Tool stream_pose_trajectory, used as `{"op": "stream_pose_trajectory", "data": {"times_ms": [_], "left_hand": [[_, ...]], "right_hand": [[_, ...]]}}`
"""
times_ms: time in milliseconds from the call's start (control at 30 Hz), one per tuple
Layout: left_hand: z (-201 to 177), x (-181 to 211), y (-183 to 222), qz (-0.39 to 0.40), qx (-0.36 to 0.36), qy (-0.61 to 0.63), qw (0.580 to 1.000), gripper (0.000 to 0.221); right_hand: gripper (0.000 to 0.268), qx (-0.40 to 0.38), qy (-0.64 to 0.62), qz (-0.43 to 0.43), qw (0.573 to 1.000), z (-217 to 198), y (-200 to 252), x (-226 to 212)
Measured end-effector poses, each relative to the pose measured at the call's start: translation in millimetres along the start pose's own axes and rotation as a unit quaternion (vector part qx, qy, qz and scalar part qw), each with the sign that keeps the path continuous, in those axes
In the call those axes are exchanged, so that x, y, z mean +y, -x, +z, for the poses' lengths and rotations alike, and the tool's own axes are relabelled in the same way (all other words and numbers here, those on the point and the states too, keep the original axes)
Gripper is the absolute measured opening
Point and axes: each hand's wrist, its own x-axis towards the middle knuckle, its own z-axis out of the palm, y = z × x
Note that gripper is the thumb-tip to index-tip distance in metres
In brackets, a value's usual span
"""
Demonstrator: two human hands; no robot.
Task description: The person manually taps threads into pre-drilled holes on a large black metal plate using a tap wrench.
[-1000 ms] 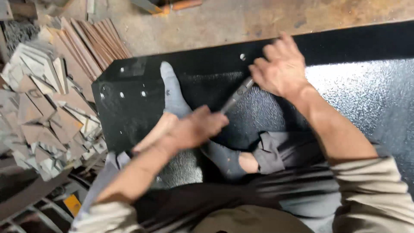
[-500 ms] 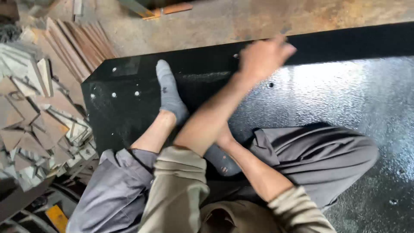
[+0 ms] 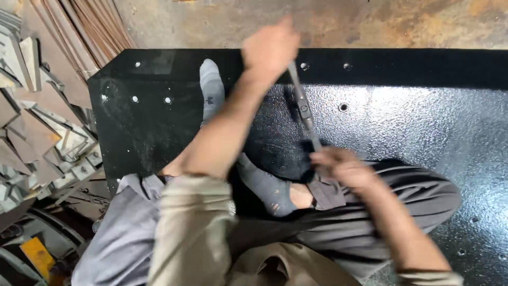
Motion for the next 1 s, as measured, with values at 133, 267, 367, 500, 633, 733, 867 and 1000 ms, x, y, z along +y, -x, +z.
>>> {"op": "stream_pose_trajectory", "data": {"times_ms": [133,267,367,500,633,733,867,1000], "left_hand": [[-29.6,-75.0,106.1,0.025,-0.028,-0.04,0.998,0.023],[-31.9,-17.8,197.5,0.219,-0.288,-0.056,0.93,0.017],[-48.4,12.3,182.3,0.305,-0.339,0.104,0.884,0.019],[-122.1,3.6,156.5,0.226,-0.499,0.156,0.822,0.02],[-188.7,-32.7,161.1,0.18,-0.409,0.077,0.891,0.03],[-199.7,-52.4,169.4,0.135,-0.308,0.01,0.942,0.038],[-147.5,-42.0,171.7,0.156,-0.115,0.094,0.977,0.033],[-118.4,-15.5,141.2,0.231,0.035,0.211,0.949,0.033]], "right_hand": [[0.039,0.309,0.168,0.04,0.935,4.3,25.4,-185.5],[0.024,0.342,0.265,-0.228,0.872,34.3,-60.6,-270.8],[0.019,0.302,0.511,-0.301,0.747,117.8,-122.9,-289.8],[0.024,0.114,0.576,-0.338,0.735,164.8,-108.8,-176.9],[0.011,-0.025,0.654,-0.305,0.691,148.7,4.0,-158.9],[0.038,-0.013,0.803,0.092,0.589,100.7,27.9,-172.0],[0.05,0.32,0.577,-0.224,0.717,73.8,-13.6,-217.9],[0.02,0.175,0.649,-0.26,0.694,128.6,-87.9,-190.3]]}}
